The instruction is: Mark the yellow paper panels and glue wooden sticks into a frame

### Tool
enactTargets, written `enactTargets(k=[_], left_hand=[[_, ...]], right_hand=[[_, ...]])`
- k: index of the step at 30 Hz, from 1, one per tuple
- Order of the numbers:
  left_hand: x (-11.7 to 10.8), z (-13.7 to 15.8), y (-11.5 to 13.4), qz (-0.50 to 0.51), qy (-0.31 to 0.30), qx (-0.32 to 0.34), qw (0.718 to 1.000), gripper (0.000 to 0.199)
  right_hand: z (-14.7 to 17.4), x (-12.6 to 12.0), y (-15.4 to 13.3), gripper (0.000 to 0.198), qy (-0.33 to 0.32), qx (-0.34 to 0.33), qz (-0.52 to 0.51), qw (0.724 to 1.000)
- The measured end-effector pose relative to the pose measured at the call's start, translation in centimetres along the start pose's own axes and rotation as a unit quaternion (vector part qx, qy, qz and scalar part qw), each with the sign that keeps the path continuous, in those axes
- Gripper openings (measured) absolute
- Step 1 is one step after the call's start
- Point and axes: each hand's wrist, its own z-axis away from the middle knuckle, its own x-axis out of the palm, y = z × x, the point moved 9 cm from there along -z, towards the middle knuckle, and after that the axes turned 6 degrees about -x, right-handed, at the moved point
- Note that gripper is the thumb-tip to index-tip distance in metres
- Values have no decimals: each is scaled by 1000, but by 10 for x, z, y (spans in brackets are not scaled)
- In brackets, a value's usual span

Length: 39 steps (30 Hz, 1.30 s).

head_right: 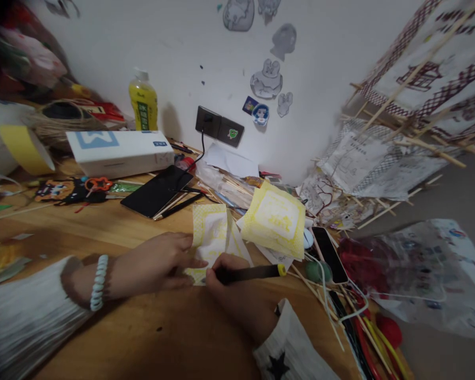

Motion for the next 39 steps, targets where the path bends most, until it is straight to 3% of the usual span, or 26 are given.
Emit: enactTargets(k=[10, 26, 30, 34, 39], left_hand=[[2, 0, 0, -12, 1, 11, 1000, 37], [2, 0, -2, 7, 7, 11, 1000, 37], [0, -1, -9, 53, 25, -5, 998, 48], [-4, -2, -28, 131, 39, -68, 988, 50], [-33, 3, -34, 170, 136, -74, 973, 47]], right_hand=[[2, -8, 14, 17, 44, 26, 27, 998], [3, -8, 14, 15, 43, 33, -26, 998], [2, -24, 16, 21, 113, 29, -54, 992], [2, -46, 25, 25, 209, 29, -94, 973], [1, -67, 21, 30, 285, -13, -82, 955]])
